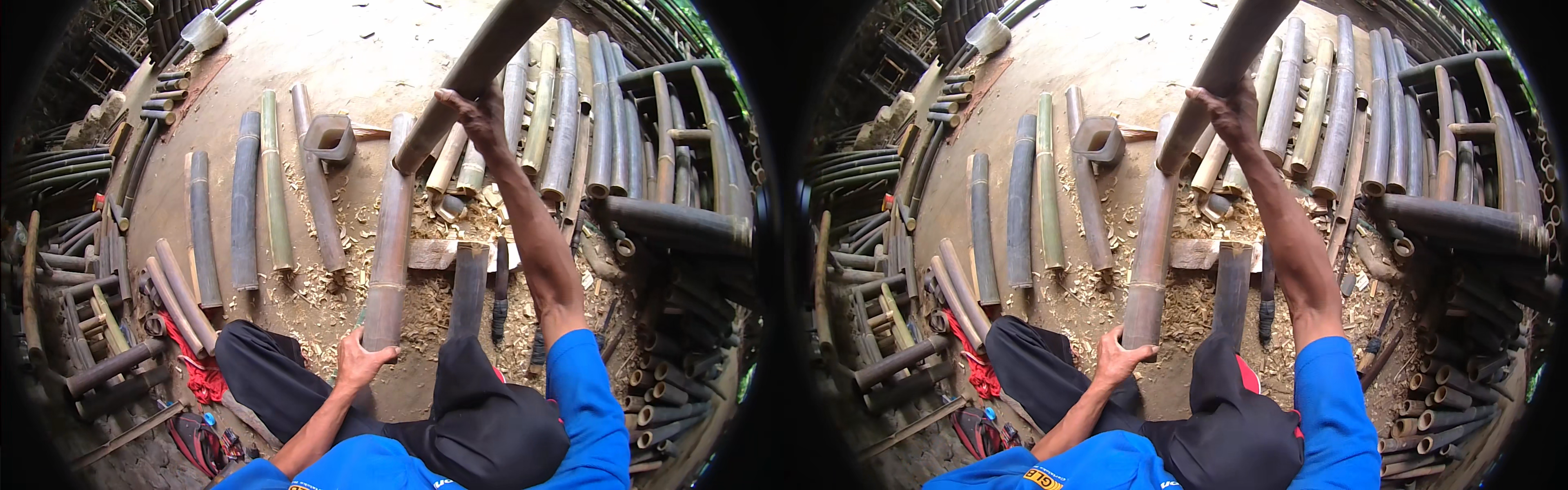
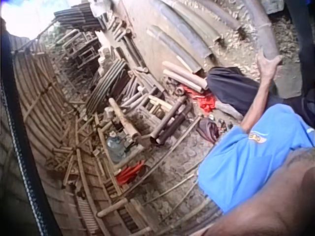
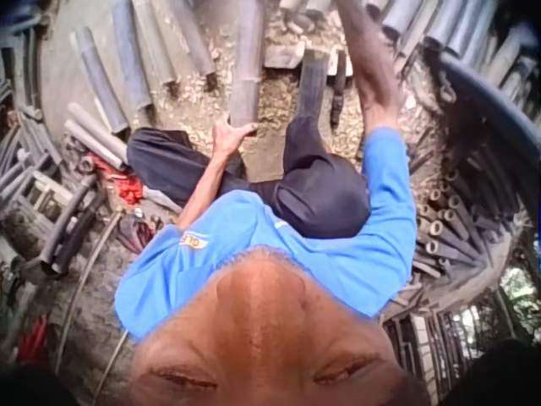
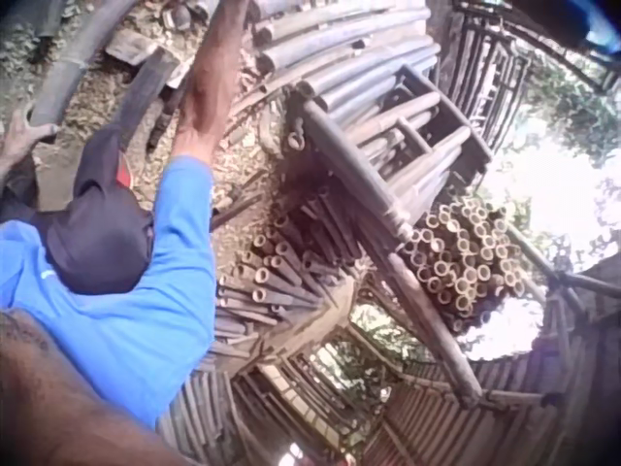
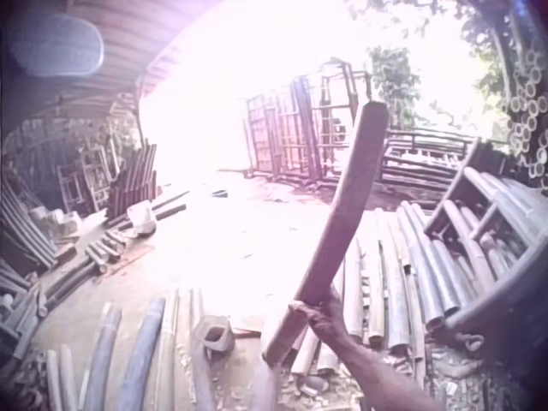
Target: The person uses a knife to shave the outer layer off pieces of bamboo while sitting on the ground. They pick up different segments, scrape the surface repeatedly, and move between several stalks in the workspace.
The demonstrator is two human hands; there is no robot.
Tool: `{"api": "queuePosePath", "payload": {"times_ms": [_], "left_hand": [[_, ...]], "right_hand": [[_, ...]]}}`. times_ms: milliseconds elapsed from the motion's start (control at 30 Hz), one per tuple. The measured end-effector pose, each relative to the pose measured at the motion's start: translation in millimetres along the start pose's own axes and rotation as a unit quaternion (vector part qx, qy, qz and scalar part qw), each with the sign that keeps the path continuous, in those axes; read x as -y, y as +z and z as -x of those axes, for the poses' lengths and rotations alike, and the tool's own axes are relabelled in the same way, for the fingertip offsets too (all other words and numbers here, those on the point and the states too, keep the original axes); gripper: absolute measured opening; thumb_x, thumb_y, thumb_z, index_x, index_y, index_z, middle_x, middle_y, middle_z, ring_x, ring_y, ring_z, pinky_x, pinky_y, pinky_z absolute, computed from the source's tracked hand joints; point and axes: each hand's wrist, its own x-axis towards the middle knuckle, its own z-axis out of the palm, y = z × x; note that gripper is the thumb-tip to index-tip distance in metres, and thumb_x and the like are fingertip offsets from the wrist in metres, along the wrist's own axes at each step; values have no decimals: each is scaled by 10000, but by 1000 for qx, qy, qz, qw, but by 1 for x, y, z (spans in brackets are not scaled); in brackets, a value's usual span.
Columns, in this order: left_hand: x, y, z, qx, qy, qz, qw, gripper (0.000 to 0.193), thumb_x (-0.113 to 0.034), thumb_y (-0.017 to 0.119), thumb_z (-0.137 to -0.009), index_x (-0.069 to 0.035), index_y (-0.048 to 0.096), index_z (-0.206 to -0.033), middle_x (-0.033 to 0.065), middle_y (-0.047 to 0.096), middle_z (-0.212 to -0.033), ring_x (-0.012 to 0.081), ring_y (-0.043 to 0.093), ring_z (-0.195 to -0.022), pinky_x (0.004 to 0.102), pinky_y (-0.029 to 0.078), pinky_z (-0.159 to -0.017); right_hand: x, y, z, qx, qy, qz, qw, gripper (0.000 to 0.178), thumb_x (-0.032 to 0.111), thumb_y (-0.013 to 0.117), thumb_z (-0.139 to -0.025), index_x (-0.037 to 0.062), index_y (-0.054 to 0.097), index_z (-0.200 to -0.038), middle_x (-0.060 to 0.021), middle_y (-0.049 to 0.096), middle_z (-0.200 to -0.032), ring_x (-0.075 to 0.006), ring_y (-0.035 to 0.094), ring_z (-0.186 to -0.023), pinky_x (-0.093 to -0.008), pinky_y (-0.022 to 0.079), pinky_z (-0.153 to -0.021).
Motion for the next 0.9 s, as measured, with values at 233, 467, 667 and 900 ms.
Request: {"api": "queuePosePath", "payload": {"times_ms": [233,467,667,900], "left_hand": [[9,-1,-1,3,22,-13,1000,639,-367,895,-637,56,730,-1086,210,765,-913,306,750,-838,402,576,-803],[11,-6,-17,4,36,8,999,674,-388,896,-637,66,726,-1104,198,766,-940,264,741,-840,393,576,-807],[-46,3,-124,-48,33,23,998,869,-416,865,-582,151,629,-1197,270,730,-1010,286,739,-842,403,608,-692],[-82,19,-299,-137,142,-72,978,580,-415,902,-609,7,704,-956,199,758,-890,309,748,-770,445,593,-703]], "right_hand": [[-20,29,9,-31,-36,-43,998,576,47,854,-812,49,509,-1272,-68,632,-1071,-187,672,-978,-326,597,-845],[-11,30,7,-32,-148,-62,987,601,60,833,-820,49,474,-1301,-83,652,-1078,-233,692,-963,-360,633,-873],[111,-47,55,-117,-33,97,988,334,189,806,-810,-14,665,-1034,-89,705,-894,-167,681,-798,-312,550,-717],[59,-149,152,-49,208,164,963,346,261,797,-760,-30,735,-937,-76,722,-815,-174,682,-707,-327,568,-638]]}}
